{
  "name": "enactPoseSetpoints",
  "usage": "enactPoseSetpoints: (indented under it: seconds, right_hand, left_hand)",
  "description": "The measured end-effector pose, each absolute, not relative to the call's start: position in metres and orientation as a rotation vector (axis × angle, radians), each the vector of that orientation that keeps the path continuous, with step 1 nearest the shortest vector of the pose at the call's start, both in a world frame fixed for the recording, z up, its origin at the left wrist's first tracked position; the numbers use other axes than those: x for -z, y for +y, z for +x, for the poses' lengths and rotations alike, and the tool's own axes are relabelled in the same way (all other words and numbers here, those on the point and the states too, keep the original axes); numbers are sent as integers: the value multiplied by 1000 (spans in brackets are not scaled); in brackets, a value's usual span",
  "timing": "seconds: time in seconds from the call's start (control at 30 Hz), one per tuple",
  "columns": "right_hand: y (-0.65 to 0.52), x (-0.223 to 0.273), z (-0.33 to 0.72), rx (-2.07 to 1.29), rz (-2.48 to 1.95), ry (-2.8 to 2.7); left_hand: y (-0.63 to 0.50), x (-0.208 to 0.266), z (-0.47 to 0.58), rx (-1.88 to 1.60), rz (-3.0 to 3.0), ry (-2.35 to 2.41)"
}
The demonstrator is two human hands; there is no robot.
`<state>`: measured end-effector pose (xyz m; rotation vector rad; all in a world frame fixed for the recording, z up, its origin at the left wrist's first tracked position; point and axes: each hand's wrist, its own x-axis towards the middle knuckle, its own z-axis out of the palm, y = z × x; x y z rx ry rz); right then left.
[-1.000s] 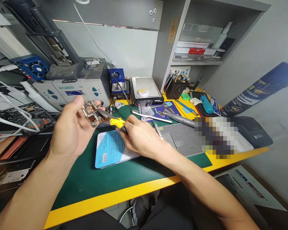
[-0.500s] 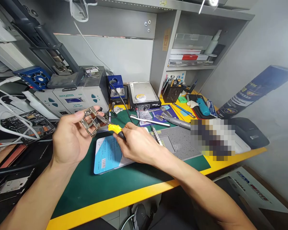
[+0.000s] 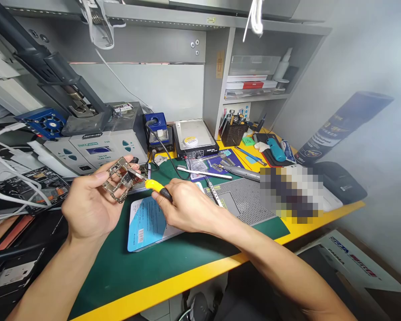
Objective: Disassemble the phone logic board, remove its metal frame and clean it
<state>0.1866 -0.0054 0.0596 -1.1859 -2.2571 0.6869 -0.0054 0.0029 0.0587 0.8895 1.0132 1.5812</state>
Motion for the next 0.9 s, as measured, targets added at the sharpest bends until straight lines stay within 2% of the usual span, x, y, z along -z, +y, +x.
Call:
enactPoseSetpoints:
  seconds: [0.6,0.9]
  right_hand:
    - [-8,-69,191,-1171,-1237,-2059]
    - [-10,-76,192,-1257,-1243,-2022]
  left_hand:
    - [0,-65,-4,-1657,738,919]
    - [-1,-65,-5,-1684,678,913]
